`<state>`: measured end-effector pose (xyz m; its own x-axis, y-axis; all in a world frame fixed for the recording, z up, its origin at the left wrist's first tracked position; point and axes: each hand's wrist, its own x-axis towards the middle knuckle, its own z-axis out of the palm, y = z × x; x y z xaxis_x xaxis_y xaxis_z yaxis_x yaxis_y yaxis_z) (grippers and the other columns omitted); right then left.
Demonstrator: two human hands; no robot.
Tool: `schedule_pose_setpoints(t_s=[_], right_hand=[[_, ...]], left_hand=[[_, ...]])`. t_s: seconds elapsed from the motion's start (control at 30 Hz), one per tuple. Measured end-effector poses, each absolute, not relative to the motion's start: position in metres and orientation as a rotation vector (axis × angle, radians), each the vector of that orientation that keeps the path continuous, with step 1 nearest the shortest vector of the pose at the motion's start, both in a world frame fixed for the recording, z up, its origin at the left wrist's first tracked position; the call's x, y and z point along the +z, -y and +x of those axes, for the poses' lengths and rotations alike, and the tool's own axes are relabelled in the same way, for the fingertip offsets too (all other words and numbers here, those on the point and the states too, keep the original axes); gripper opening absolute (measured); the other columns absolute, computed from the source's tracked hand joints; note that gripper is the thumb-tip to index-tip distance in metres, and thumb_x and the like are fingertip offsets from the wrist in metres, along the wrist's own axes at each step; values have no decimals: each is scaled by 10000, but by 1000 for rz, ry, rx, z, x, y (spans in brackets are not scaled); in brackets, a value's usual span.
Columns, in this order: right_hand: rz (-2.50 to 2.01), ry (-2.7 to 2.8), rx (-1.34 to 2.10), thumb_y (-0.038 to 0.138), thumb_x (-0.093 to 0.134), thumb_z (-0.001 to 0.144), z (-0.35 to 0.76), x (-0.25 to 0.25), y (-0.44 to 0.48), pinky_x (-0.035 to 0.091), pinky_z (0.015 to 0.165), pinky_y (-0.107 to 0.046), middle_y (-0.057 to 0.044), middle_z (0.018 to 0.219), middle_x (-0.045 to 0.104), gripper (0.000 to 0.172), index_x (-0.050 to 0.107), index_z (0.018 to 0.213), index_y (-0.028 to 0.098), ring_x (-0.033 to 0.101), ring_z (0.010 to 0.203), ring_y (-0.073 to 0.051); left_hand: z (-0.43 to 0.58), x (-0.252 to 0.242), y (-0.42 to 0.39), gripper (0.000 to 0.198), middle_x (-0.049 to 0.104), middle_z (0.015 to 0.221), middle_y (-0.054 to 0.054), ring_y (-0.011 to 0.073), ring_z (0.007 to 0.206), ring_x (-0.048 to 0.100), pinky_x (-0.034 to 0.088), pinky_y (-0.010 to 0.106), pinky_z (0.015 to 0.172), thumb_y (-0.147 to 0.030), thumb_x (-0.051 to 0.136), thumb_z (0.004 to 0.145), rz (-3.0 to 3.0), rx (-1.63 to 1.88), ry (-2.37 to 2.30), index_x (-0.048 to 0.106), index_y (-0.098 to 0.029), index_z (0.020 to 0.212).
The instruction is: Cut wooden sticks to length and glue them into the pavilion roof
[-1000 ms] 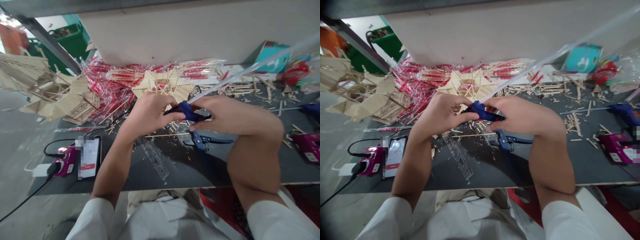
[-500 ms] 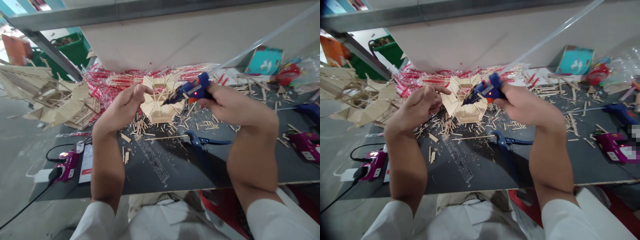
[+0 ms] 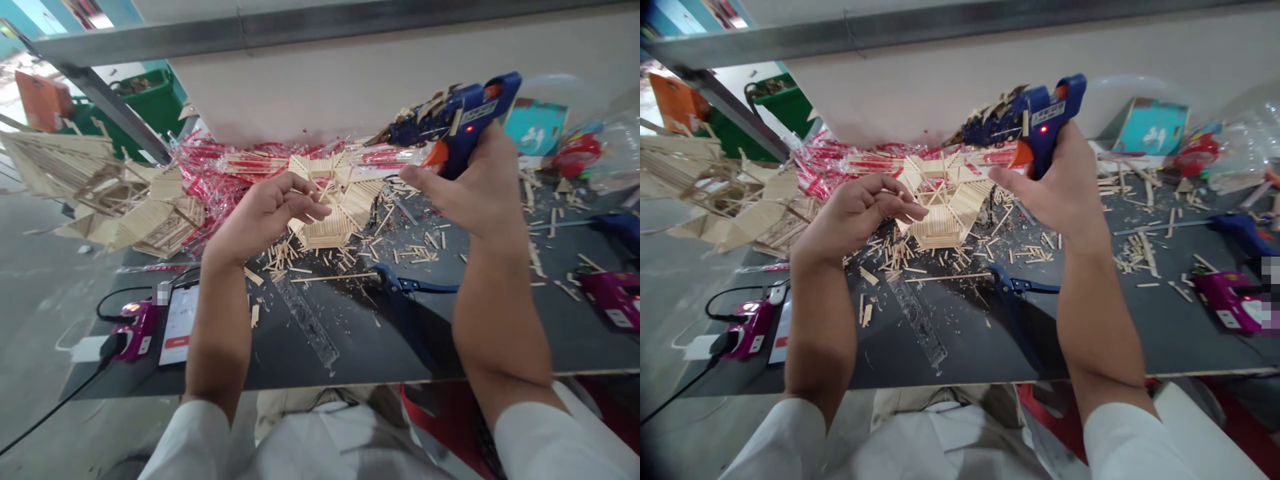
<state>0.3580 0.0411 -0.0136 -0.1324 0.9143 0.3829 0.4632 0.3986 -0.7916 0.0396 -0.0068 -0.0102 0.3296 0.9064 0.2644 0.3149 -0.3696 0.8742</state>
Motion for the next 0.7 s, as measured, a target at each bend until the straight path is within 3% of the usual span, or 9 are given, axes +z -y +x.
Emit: schedule_pose_setpoints(t_s=[0.1, 0.2, 0.37, 0.5, 0.7], right_hand=[[-1271, 1662, 414, 481, 907, 823, 352, -13, -37, 442, 818, -478, -52, 891, 655, 414, 601, 1045, 314, 546, 754, -259], [-1258, 1688, 414, 499, 863, 850, 348, -12, -36, 468, 821, -482, -55, 876, 683, 378, 607, 1064, 323, 605, 809, -298], [-1251, 1720, 277, 494, 800, 880, 347, -13, -34, 515, 902, -528, -85, 924, 709, 310, 614, 1048, 313, 663, 942, -362], [-1243, 1768, 291, 469, 716, 937, 345, -17, -33, 533, 863, -508, -79, 925, 716, 287, 639, 1158, 303, 681, 901, -352], [-1288, 1892, 197, 394, 664, 929, 341, -19, -34, 504, 766, -467, -72, 925, 714, 362, 644, 1274, 289, 650, 770, -313]], left_hand=[[44, -10, 5, 150, 835, 995, 93, 208, 962, 803, 651, 337, 854, -313, 720, 992, 1957, 1011, -1078, 768, -181, 938], [45, -14, 0, 130, 828, 984, 72, 185, 949, 768, 623, 318, 864, -327, 821, 899, 2017, 1126, -1062, 809, -198, 893], [49, -25, -6, 87, 817, 887, 61, 167, 799, 740, 622, 321, 753, -281, 852, 844, 1886, 1275, -1156, 834, -200, 871], [51, -31, -9, 107, 810, 870, 58, 162, 725, 715, 609, 325, 669, -267, 841, 848, 1862, 1257, -1222, 853, -202, 933], [57, -35, -11, 339, 797, 869, 30, 189, 826, 783, 643, 332, 761, -235, 827, 836, 1801, 1244, -1152, 773, -215, 1170]])
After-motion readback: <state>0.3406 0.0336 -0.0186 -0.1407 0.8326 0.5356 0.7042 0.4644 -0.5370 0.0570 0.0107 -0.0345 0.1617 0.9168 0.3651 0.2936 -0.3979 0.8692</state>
